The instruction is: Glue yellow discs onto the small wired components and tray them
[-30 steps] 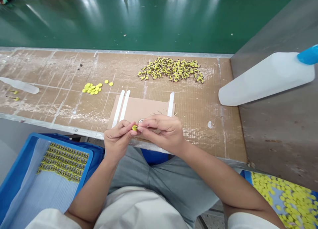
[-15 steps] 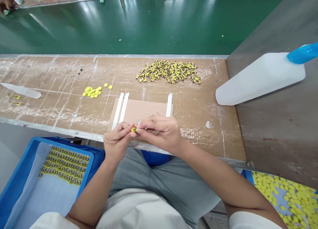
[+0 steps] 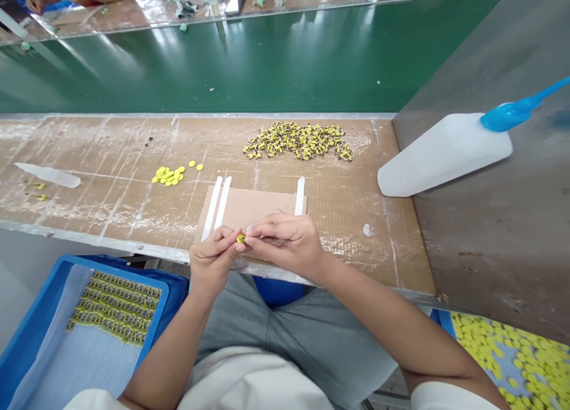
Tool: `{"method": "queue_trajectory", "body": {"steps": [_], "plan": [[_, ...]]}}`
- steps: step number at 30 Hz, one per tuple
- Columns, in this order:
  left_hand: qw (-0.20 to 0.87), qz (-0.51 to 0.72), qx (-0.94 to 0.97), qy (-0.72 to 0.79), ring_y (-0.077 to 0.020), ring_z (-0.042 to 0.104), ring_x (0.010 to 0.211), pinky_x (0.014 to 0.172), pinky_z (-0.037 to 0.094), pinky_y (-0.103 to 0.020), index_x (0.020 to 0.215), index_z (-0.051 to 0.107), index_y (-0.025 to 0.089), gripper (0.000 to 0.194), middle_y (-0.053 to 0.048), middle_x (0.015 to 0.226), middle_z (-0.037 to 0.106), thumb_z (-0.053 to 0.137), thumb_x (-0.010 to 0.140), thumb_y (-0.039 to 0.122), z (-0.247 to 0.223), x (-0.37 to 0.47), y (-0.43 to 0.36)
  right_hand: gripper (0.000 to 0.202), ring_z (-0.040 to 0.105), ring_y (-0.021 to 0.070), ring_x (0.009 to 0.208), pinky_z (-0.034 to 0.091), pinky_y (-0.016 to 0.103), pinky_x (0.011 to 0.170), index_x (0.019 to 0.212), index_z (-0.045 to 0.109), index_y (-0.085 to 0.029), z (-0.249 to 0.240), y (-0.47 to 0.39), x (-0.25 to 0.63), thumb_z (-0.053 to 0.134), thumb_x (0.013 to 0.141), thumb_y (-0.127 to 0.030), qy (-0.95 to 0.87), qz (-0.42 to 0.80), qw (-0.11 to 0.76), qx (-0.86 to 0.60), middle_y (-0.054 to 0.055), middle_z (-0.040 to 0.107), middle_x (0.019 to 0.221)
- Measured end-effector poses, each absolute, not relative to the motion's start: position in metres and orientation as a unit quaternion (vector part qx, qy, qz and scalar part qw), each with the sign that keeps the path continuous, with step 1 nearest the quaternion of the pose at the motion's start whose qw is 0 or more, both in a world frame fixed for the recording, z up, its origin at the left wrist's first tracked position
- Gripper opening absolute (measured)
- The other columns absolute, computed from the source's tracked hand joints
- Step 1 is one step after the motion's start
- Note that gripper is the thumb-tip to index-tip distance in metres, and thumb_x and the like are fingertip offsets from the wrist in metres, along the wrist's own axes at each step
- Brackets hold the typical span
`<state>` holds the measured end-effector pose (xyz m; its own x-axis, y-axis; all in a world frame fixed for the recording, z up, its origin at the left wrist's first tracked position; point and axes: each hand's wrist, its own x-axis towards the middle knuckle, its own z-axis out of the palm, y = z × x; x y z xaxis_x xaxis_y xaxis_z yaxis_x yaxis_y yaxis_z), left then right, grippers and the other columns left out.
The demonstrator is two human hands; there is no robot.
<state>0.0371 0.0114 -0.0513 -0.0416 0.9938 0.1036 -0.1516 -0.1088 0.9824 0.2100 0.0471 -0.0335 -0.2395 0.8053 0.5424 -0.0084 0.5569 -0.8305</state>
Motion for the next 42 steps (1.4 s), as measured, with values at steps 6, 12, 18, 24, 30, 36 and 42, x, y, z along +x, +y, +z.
{"method": "queue_trajectory", "body": {"steps": [6, 12, 18, 24, 30, 36, 42], "plan": [[0.506, 0.564, 0.465, 0.457, -0.0128, 0.064, 0.071, 0.065, 0.054, -0.023, 0.095, 0.079, 0.025, 0.026, -0.003, 0.075, 0.068, 0.084, 0.070, 0.024, -0.049, 0.038, 0.011, 0.008, 0.072, 0.0145, 0.070, 0.059, 0.021, 0.065, 0.087, 0.076, -0.018, -0.033, 0.048, 0.214, 0.073, 0.080, -0.015, -0.699, 0.379, 0.531, -0.293, 0.006, 0.076, 0.081], [0.512, 0.546, 0.470, 0.467, -0.0162, 0.069, 0.068, 0.061, 0.056, -0.024, 0.087, 0.080, 0.025, 0.024, -0.005, 0.074, 0.075, 0.088, 0.064, 0.024, -0.042, 0.037, 0.011, 0.013, 0.072, 0.0151, 0.072, 0.060, 0.022, 0.067, 0.090, 0.076, -0.018, -0.030, 0.050, 0.218, 0.073, 0.079, -0.012, -0.702, 0.402, 0.524, -0.266, 0.007, 0.076, 0.082], [0.510, 0.555, 0.493, 0.435, -0.0173, 0.073, 0.069, 0.063, 0.060, -0.024, 0.083, 0.080, 0.028, 0.022, -0.003, 0.077, 0.078, 0.087, 0.065, 0.019, -0.042, 0.040, 0.007, 0.017, 0.068, 0.0115, 0.064, 0.055, 0.019, 0.056, 0.095, 0.077, -0.016, -0.027, 0.047, 0.219, 0.073, 0.079, -0.011, -0.689, 0.442, 0.510, -0.263, 0.008, 0.072, 0.080], [0.488, 0.540, 0.548, 0.412, -0.0190, 0.073, 0.064, 0.062, 0.062, -0.028, 0.086, 0.080, 0.027, 0.022, -0.002, 0.074, 0.078, 0.083, 0.069, 0.014, -0.044, 0.037, 0.002, 0.016, 0.068, 0.0128, 0.067, 0.054, 0.020, 0.056, 0.095, 0.077, -0.015, -0.031, 0.045, 0.221, 0.075, 0.078, -0.014, -0.666, 0.498, 0.485, -0.270, 0.007, 0.072, 0.081], [0.424, 0.545, 0.593, 0.414, -0.0183, 0.074, 0.065, 0.060, 0.061, -0.025, 0.090, 0.073, 0.023, 0.027, 0.000, 0.078, 0.078, 0.083, 0.068, 0.010, -0.052, 0.030, -0.004, 0.014, 0.067, 0.0136, 0.067, 0.053, 0.020, 0.054, 0.091, 0.076, -0.013, -0.030, 0.044, 0.220, 0.076, 0.078, -0.016, -0.651, 0.529, 0.465, -0.283, 0.008, 0.072, 0.079], [0.376, 0.554, 0.655, 0.349, -0.0175, 0.074, 0.070, 0.065, 0.061, -0.026, 0.090, 0.068, 0.019, 0.023, -0.002, 0.080, 0.077, 0.081, 0.072, 0.013, -0.050, 0.028, 0.001, 0.015, 0.067, 0.0145, 0.069, 0.054, 0.021, 0.057, 0.092, 0.077, -0.013, -0.028, 0.045, 0.219, 0.077, 0.078, -0.020, -0.650, 0.542, 0.449, -0.288, 0.010, 0.073, 0.080], [0.349, 0.559, 0.671, 0.340, -0.0170, 0.074, 0.071, 0.066, 0.061, -0.026, 0.089, 0.068, 0.019, 0.018, -0.002, 0.080, 0.077, 0.079, 0.075, 0.017, -0.049, 0.028, 0.002, 0.016, 0.067, 0.0132, 0.070, 0.054, 0.019, 0.059, 0.093, 0.078, -0.013, -0.026, 0.045, 0.221, 0.077, 0.077, -0.014, -0.657, 0.546, 0.446, -0.269, 0.009, 0.073, 0.081]]}}
